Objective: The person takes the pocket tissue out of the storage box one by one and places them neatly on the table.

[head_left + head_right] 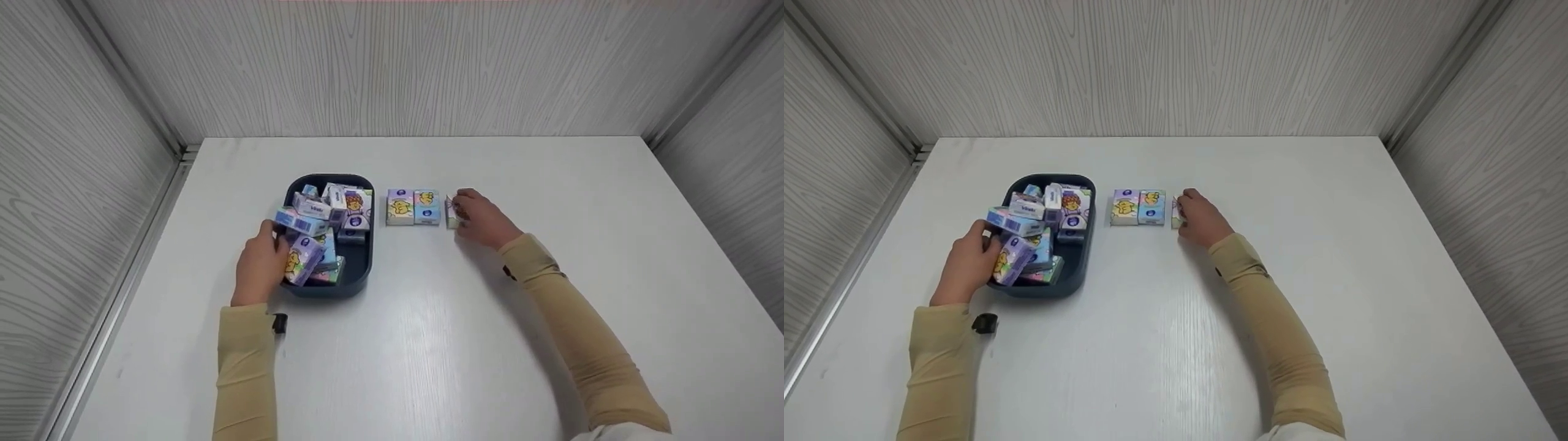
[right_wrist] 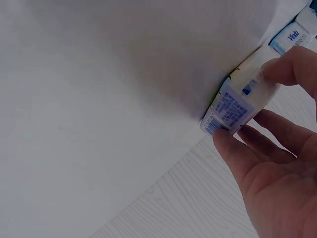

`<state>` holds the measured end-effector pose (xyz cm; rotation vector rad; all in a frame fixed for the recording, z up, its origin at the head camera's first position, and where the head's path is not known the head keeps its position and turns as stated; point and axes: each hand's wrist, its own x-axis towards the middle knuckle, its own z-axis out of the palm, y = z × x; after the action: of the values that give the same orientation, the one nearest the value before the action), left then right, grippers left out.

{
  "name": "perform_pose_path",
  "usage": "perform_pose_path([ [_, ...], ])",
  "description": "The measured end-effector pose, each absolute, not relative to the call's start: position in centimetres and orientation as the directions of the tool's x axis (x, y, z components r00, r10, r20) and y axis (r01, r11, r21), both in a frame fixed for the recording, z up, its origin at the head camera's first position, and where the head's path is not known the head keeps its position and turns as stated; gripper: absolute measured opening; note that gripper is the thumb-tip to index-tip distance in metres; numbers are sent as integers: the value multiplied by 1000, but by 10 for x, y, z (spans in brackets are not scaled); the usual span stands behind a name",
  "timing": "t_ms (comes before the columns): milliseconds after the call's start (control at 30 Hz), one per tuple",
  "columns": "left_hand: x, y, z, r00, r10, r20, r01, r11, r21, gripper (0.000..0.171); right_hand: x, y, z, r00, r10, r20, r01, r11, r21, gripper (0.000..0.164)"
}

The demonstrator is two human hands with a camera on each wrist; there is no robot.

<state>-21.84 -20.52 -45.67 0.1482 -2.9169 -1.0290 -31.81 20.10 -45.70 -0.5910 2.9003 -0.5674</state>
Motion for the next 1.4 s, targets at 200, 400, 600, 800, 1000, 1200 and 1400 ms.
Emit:
perform_pose_path([
  [200, -219, -203, -456, -993, -114, 11, -83, 784, 615, 40, -318, 195, -458, -906, -423, 16, -395, 832, -389, 44],
  [400, -218, -203, -455, -993, -116, 18, -81, 790, 608, 38, -318, 189, -457, -907, -421, 23, -395, 828, -398, 41],
  [600, -217, -203, -453, -993, -120, 9, -89, 784, 615, 40, -317, 186, -456, -908, -418, 28, -394, 829, -397, 40],
  [800, -217, -203, -453, -992, -125, -8, -103, 774, 625, 41, -318, 183, -458, -903, -428, 34, -405, 824, -397, 39],
  [1000, -217, -203, -454, -992, -123, -24, -111, 769, 630, 42, -318, 181, -459, -902, -429, 43, -410, 823, -395, 38],
  [1200, -216, -203, -453, -993, -119, 7, -90, 783, 615, 39, -318, 178, -460, -889, -453, 71, -442, 806, -393, 37],
  [1400, -217, -203, -453, -993, -113, 15, -80, 790, 608, 39, -319, 177, -459, -886, -456, 77, -448, 805, -390, 38],
])
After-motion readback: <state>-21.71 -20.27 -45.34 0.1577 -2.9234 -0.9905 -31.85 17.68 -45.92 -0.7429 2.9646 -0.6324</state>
